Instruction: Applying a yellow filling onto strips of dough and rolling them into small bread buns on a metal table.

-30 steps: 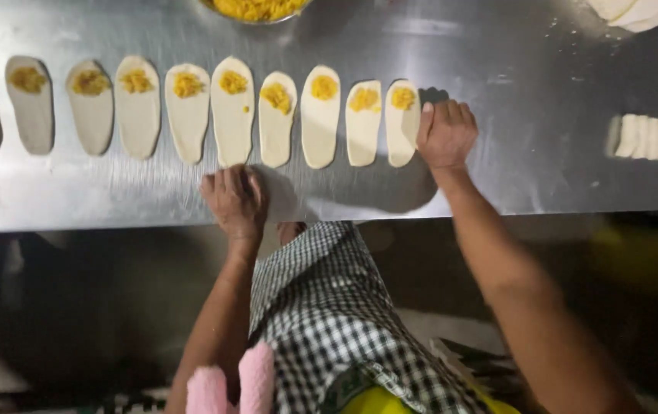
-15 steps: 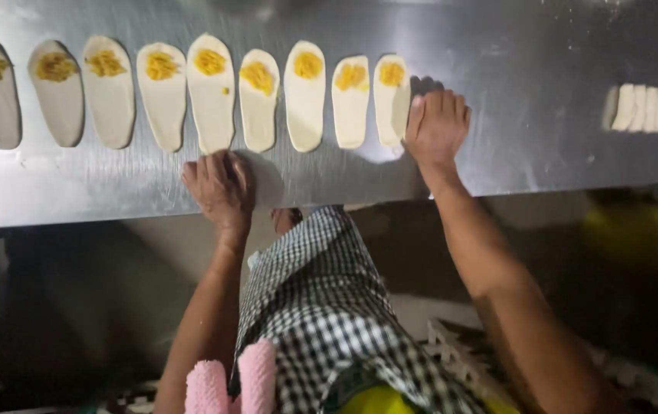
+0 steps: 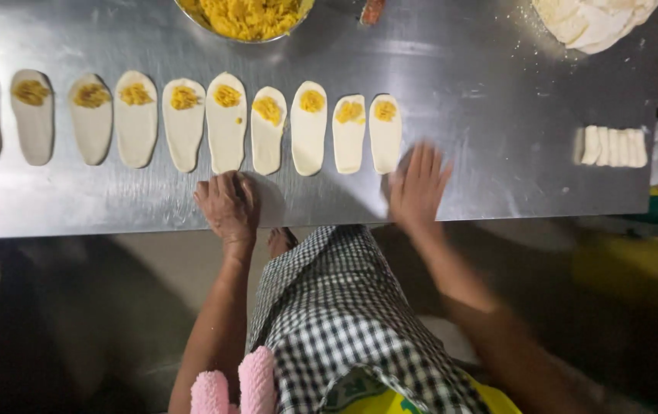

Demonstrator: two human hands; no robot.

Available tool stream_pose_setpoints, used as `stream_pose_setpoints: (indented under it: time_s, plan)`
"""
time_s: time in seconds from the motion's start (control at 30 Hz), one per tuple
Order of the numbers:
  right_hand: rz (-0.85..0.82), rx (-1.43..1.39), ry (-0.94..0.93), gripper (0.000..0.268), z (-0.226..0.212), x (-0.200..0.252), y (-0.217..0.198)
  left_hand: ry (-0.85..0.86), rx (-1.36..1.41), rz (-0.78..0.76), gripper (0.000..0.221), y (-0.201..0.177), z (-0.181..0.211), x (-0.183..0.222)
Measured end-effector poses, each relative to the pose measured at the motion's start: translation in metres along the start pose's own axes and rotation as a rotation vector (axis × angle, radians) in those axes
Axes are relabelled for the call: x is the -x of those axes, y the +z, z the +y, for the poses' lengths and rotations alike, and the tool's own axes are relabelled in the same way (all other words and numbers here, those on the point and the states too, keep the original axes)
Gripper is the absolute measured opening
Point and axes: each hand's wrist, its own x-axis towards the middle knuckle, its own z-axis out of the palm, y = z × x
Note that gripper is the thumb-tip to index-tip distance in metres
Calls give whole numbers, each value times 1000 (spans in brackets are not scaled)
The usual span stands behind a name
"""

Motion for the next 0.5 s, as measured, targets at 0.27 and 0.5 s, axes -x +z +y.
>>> stream_pose_setpoints:
  time_s: [0.27, 0.5]
  plan:
    - [123, 8, 139, 79, 10, -86, -30, 54, 48, 33, 10, -1, 3, 7]
    - [-15, -266, -232, 40, 76, 41, -59, 87, -13, 80, 7, 25, -11, 12]
